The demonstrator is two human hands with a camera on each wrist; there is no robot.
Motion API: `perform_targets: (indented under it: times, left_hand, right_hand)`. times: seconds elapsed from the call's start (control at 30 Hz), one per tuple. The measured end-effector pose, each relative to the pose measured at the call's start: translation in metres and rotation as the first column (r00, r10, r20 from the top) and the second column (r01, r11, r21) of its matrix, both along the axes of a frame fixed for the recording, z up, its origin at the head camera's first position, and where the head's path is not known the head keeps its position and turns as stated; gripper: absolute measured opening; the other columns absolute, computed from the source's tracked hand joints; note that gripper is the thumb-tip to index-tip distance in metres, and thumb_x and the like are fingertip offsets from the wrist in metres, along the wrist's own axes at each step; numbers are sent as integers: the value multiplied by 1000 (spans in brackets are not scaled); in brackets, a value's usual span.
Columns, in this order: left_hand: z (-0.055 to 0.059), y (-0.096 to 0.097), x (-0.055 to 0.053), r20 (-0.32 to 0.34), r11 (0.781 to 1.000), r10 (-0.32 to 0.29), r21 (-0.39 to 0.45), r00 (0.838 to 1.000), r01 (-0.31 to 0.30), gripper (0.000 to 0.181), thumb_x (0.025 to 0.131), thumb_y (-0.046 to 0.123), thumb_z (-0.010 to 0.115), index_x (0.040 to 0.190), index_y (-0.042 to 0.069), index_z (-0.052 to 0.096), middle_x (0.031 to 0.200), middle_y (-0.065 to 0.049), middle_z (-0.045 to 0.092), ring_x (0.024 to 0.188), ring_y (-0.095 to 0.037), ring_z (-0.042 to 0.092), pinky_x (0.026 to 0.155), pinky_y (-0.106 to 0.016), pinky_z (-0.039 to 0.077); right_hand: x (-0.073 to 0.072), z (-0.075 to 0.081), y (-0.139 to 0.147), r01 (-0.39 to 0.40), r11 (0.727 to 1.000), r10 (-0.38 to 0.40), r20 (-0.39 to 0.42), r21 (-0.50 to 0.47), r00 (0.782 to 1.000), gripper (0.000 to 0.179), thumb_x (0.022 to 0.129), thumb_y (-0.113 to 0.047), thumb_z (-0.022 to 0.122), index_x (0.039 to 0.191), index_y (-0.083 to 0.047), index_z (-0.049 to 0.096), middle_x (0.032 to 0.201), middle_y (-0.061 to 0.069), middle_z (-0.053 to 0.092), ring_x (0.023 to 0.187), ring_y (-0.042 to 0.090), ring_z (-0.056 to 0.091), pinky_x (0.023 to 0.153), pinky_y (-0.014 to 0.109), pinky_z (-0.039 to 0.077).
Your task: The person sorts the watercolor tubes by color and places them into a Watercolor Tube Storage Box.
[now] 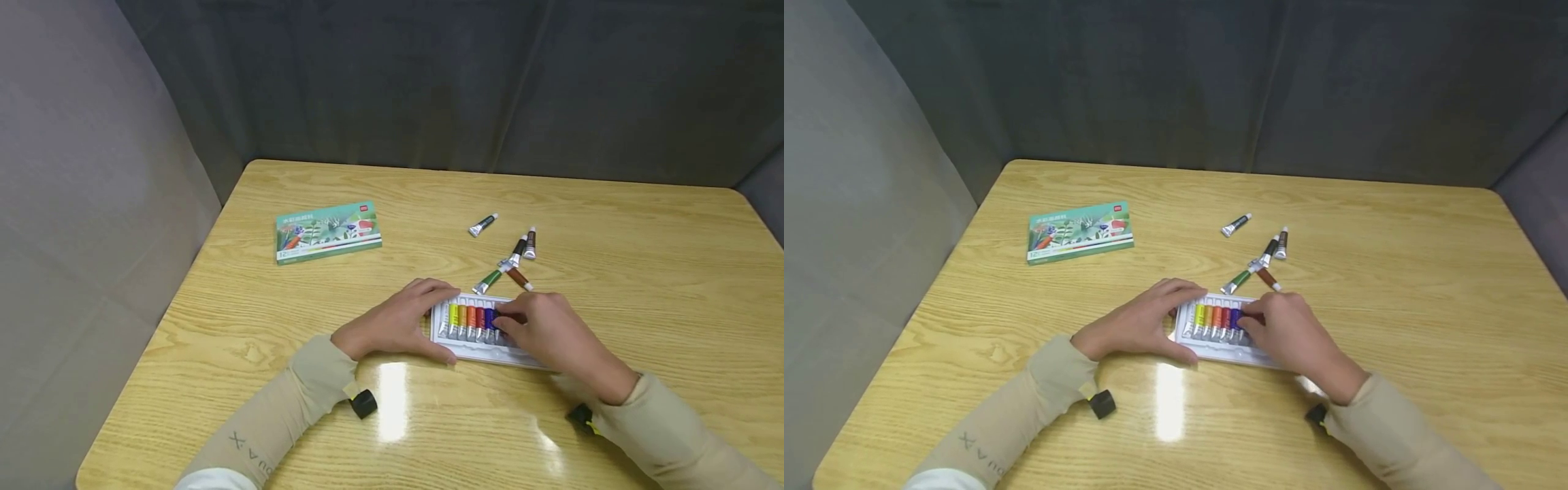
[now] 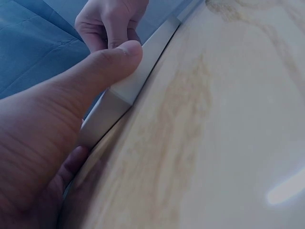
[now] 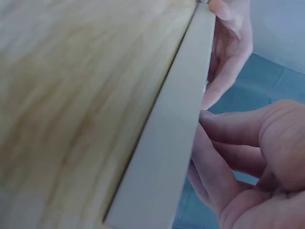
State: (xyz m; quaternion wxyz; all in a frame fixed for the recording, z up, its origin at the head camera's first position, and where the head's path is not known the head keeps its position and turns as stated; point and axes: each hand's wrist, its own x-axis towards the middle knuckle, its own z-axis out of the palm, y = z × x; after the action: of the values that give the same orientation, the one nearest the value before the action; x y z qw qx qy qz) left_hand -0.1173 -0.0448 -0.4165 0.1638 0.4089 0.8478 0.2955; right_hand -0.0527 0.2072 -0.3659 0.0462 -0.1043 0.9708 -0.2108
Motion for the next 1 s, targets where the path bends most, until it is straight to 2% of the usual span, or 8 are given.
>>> perform_targets:
  times: [0.1, 0.5, 1.0]
  left_hand:
    - [0, 0, 0, 3, 1000, 1, 0, 1000, -1, 110, 72, 67, 85, 161, 23, 38, 162, 5, 40, 150, -14, 37, 126, -37, 37]
    - [-1, 0, 0, -1, 1000, 5, 5, 1000, -5, 109, 73, 67, 85, 161, 23, 39, 161, 6, 40, 149, -13, 38, 125, -37, 38]
    - [0, 0, 0, -8, 1000, 1, 2, 1000, -1, 110, 72, 66, 86, 160, 22, 39, 161, 5, 41, 148, -14, 39, 125, -37, 39]
  right_hand:
    - [1, 2, 2, 1, 1000, -1, 18, -12, 1000, 27, 92, -13, 77, 116, 1, 78, 105, 19, 79, 70, 11, 58, 52, 21, 39]
    - [0, 0, 3, 3, 1000, -3, -2, -19, 1000, 25, 91, -7, 76, 114, 1, 78, 105, 21, 79, 62, 10, 52, 47, 21, 37]
    - [-4, 1, 4, -3, 1000, 3, 18, -2, 1000, 23, 90, -8, 77, 112, 1, 79, 89, 11, 79, 60, 9, 52, 47, 21, 37]
